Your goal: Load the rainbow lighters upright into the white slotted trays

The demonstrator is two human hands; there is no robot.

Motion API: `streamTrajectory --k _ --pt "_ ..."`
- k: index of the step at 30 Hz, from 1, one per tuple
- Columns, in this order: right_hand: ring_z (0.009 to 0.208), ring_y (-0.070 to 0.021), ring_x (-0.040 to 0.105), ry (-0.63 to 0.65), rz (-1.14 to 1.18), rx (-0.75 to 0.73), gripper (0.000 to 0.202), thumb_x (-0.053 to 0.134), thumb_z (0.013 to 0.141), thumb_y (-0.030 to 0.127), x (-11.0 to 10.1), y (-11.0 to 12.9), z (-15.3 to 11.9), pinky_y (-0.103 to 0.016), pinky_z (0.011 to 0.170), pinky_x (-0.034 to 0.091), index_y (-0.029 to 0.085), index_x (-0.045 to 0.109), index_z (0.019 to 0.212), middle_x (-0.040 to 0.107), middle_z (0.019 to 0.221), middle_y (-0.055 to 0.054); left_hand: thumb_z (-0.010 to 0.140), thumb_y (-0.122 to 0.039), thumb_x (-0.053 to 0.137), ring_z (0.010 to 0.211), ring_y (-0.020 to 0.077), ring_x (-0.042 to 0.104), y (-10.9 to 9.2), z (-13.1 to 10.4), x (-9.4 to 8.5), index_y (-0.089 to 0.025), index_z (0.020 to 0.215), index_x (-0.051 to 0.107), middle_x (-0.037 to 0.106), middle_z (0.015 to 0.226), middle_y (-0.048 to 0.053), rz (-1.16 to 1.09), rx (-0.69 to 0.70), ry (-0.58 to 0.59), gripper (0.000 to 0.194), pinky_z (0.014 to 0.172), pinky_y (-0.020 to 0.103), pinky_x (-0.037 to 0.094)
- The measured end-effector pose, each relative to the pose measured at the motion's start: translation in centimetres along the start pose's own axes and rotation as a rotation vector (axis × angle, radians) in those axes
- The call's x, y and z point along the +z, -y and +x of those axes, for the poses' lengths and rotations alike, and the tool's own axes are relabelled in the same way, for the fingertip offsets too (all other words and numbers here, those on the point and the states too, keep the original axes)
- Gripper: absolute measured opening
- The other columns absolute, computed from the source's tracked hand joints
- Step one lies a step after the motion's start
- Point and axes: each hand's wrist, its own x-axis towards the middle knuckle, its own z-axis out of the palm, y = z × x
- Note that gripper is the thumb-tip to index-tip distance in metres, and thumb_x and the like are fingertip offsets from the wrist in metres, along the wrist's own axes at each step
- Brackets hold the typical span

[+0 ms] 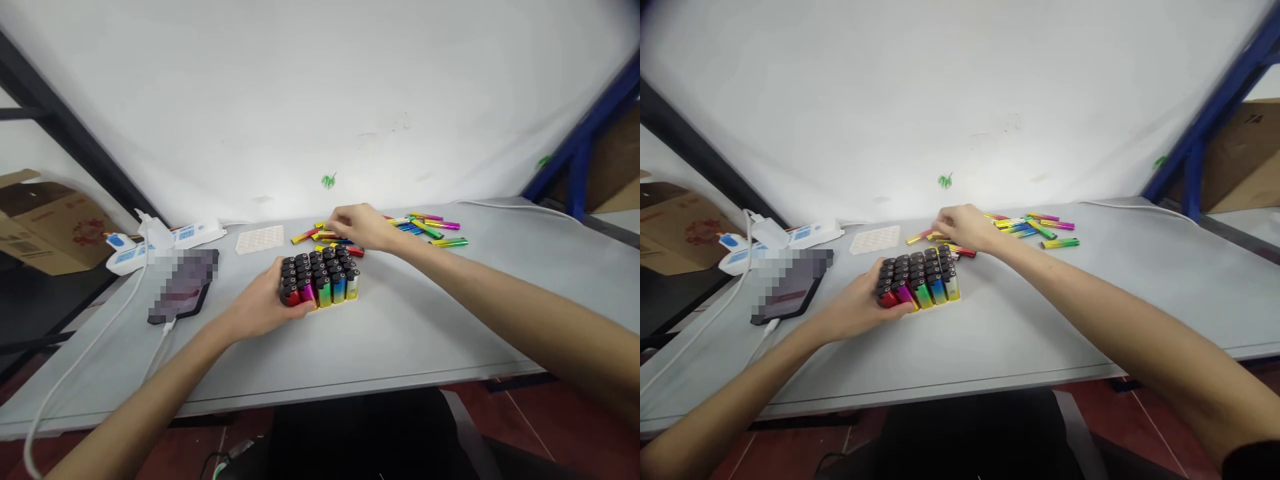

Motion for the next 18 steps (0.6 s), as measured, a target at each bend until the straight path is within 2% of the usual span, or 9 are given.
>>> streamTrajectory --k 2,6,12,15,18 --pt "0.074 -0.0156 0.06 0.119 -0.003 -0.082 0.018 0.058 0.09 0.031 2.1 0.7 2.4 -0.028 0.067 0.04 0.018 0.071 0.09 0.072 0.084 -0.004 0.074 -0.054 0.072 0.083 0.0247 0.068 1.0 -1.3 -1.0 -0.023 0.111 0.045 0.069 0.097 0.003 0.006 -0.042 -0.018 0.055 0.067 0.036 0.054" --pt "0.089 -0.0191 0.061 0.207 -0.144 -0.185 0.02 0.056 0.091 0.025 6.0 2.5 6.0 -0.029 0.075 0.041 0.018 0.074 0.098 0.071 0.101 -0.009 0.074 -0.053 0.073 0.081 0.0244 0.069 3.3 -3.3 -2.3 -0.024 0.129 0.034 0.068 0.1 0.003 -0.016 -0.128 -0.079 0.074 0.068 0.036 0.056" --pt "0.109 -0.0287 0.056 0.315 -0.454 -0.208 0.024 0.053 0.095 0.023 9.8 4.2 7.9 -0.035 0.082 0.039 0.016 0.073 0.107 0.065 0.115 -0.016 0.071 -0.055 0.072 0.069 0.0233 0.069 5.4 -4.7 -3.3 -0.025 0.113 0.037 0.065 0.081 -0.003 -0.015 -0.276 -0.173 0.062 0.061 0.034 0.054" --pt "0.107 -0.0277 0.056 0.255 -0.448 -0.177 0.026 0.049 0.098 0.021 10.2 4.1 8.0 -0.036 0.085 0.039 0.014 0.072 0.104 0.065 0.115 -0.016 0.068 -0.054 0.075 0.068 0.0243 0.069 5.5 -4.6 -3.6 -0.024 0.109 0.04 0.067 0.079 -0.003 -0.027 -0.344 -0.198 0.061 0.059 0.033 0.054" --pt "0.104 -0.0257 0.055 0.074 -0.359 -0.154 0.025 0.049 0.1 0.026 8.7 3.7 7.8 -0.035 0.085 0.039 0.015 0.071 0.106 0.066 0.111 -0.014 0.064 -0.052 0.078 0.077 0.0262 0.071 5.6 -4.2 -3.6 -0.023 0.116 0.042 0.07 0.089 0.001 -0.034 -0.371 -0.309 0.07 0.065 0.035 0.056"
